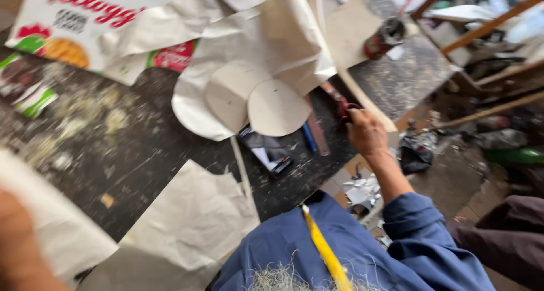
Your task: The person traces a curved pattern onto paper using a pen, then uses a wooden ruler to draw straight lines and mark measurements. They cut the paper along the traced lines with scissors and continue marking additional lines on the cut piece.
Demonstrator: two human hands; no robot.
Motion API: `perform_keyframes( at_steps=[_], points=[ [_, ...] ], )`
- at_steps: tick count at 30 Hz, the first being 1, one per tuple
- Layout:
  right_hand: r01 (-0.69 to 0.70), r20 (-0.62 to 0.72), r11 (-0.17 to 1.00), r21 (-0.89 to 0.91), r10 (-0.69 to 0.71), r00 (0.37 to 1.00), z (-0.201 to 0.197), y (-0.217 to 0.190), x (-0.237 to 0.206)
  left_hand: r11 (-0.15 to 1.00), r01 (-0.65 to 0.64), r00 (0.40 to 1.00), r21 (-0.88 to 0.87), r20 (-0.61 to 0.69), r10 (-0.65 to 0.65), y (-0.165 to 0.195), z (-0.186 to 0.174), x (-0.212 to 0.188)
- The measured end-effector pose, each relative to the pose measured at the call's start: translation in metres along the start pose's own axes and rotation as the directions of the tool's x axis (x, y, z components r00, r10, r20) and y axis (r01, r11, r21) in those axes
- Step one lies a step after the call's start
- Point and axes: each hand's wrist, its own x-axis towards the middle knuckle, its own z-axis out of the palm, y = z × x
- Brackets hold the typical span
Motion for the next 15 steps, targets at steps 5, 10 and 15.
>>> perform_keyframes(
  at_steps=[5, 10, 15],
  points=[
    [0.122, -0.061, 0.991, 0.055, -0.118, 0.991, -0.011, -0.019, -0.006, 0.876, -0.422, 0.571, -0.233, 0.683, 0.456, 0.080, 0.079, -0.049],
    [-0.201, 0.056, 0.863, 0.463, 0.198, 0.979, -0.025, -0.006, -0.063, 0.742, -0.607, 0.125, -0.283, 0.889, 0.441, 0.093, 0.169, -0.161],
    [-0.599, 0.538, 0.261, 0.757, 0.271, 0.798, -0.016, -0.014, -0.132, 0.741, -0.641, 0.143, -0.202, 0.916, 0.374, 0.113, 0.172, -0.194]
  ],
)
